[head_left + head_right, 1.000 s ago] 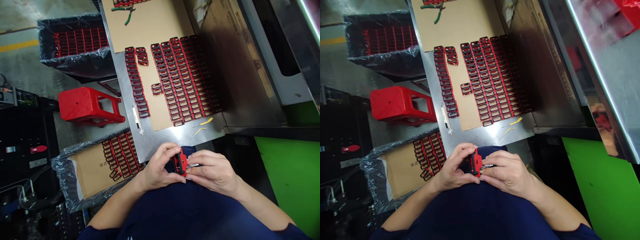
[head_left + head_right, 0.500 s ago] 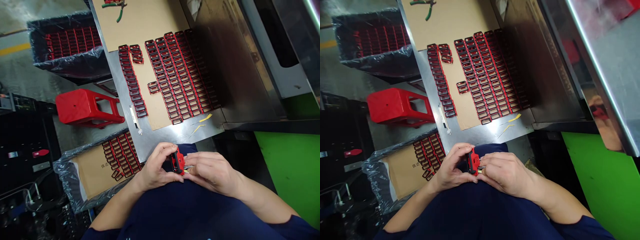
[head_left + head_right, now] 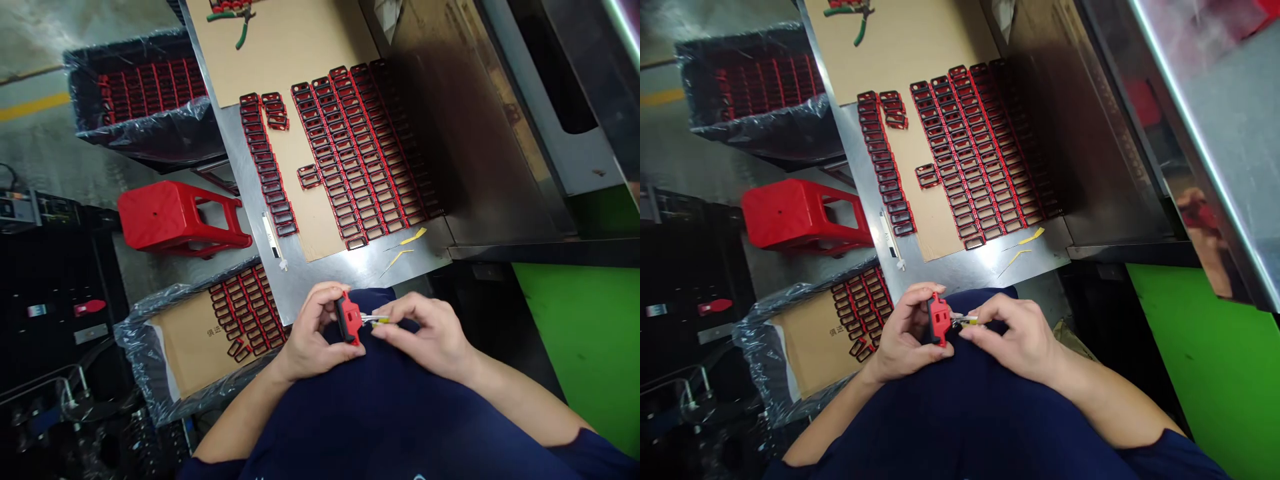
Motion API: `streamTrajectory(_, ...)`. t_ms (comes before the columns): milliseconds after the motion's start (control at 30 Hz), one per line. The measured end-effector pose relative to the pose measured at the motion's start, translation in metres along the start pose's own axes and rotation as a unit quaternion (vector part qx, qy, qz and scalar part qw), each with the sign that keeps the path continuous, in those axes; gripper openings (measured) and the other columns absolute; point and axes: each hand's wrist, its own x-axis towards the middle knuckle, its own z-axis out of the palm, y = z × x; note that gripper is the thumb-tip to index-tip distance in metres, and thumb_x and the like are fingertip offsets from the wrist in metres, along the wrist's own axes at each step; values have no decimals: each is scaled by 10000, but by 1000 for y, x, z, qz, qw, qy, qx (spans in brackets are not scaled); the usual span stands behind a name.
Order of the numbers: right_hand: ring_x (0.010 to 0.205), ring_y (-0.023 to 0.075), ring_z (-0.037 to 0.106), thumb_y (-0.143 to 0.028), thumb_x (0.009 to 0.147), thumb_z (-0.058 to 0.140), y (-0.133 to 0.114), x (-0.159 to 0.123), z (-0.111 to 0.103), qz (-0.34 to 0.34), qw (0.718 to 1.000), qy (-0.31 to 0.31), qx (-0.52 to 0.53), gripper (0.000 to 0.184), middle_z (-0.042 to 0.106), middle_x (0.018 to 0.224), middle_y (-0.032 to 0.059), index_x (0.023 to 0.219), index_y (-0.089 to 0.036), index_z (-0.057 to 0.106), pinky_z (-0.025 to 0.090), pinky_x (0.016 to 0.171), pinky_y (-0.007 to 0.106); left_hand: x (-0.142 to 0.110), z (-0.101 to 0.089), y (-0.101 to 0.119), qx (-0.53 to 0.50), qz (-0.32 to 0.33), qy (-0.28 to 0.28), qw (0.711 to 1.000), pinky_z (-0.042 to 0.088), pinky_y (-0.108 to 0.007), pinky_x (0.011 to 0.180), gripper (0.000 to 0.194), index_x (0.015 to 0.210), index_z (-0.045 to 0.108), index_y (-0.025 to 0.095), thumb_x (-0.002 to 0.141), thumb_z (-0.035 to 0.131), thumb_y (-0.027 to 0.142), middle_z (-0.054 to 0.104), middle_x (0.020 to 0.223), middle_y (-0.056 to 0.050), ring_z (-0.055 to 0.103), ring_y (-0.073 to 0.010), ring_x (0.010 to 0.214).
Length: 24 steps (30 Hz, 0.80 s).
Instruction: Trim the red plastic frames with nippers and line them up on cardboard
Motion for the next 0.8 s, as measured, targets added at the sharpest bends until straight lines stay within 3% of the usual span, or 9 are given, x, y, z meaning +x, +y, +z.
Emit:
streamTrajectory(100, 714, 146, 717, -384, 863, 836, 9, -1, 1, 186, 966, 63, 166, 334, 734, 848, 29, 933, -188, 575, 586, 652, 191, -4, -1, -2, -100, -31, 24, 994, 626, -337, 858, 685, 1387, 423, 376, 825, 813, 339, 443, 1452, -112, 694, -163, 972)
streamTrajectory(233, 680, 123, 682, -388, 790, 881, 18, -1, -1, 241, 939, 41, 242, 342, 719, 823, 22, 910, -181, 635, 553, 629, 178, -4, -5, -4, -156, -45, 52, 985, 610, -366, 921, 670, 1363, 452, 410, 811, 826, 345, 468, 1477, -74, 703, -185, 1033)
streamTrajectory(300, 691, 127, 676, -375, 801, 864, 20, -1, -6, 237, 948, -14, 211, 271, 716, 828, 27, 895, -181, 699, 548, 635, 189, -3, -5, -4, -176, -49, 58, 981, 600, -352, 944, 673, 1359, 475, 414, 800, 839, 321, 480, 1466, -57, 703, -178, 1047)
streamTrajectory(433, 827, 154, 694, -350, 886, 753, 17, 4, -31, 193, 958, -209, 44, 128, 732, 908, 23, 882, -229, 793, 542, 763, 238, -8, -4, -6, -198, -48, 58, 977, 591, -341, 956, 681, 1358, 485, 422, 792, 847, 314, 493, 1458, -43, 703, -169, 1050)
streamTrajectory(533, 847, 158, 682, -291, 880, 694, 19, 8, -56, 190, 941, -246, -137, 111, 729, 891, -15, 845, -281, 798, 504, 778, 261, 3, -15, -18, -154, -55, 65, 984, 588, -367, 940, 701, 1356, 468, 400, 771, 854, 392, 522, 1441, -59, 701, -200, 1067)
streamTrajectory(600, 840, 183, 670, -309, 869, 664, 26, 8, -66, 223, 926, -192, -234, 132, 720, 874, -13, 823, -284, 785, 481, 761, 291, 35, -34, -33, -45, -71, 91, 992, 565, -387, 961, 730, 1334, 480, 326, 728, 865, 461, 578, 1374, -86, 681, -234, 1109)
streamTrajectory(667, 832, 206, 658, -373, 872, 637, 37, 7, -67, 248, 921, -125, -272, 178, 710, 865, 2, 818, -269, 770, 469, 753, 313, 91, -61, -49, 157, -113, 136, 972, 511, -393, 1026, 718, 1290, 517, 231, 711, 848, 496, 634, 1281, -108, 639, -251, 1161)
streamTrajectory(733, 809, 212, 652, -437, 878, 621, 48, 6, -60, 255, 932, -90, -240, 240, 701, 851, 14, 817, -248, 756, 468, 734, 312, 163, -90, -62, 419, -189, 180, 870, 446, -366, 1080, 608, 1258, 565, 187, 776, 775, 492, 663, 1239, -101, 577, -239, 1217)
streamTrajectory(800, 779, 207, 650, -468, 876, 628, 55, 4, -49, 256, 945, -81, -185, 271, 694, 829, 17, 814, -233, 747, 468, 708, 300, 234, -116, -71, 483, -216, 215, 821, 380, -433, 1117, 550, 1180, 625, 131, 786, 758, 491, 671, 1215, -157, 490, -307, 1291)
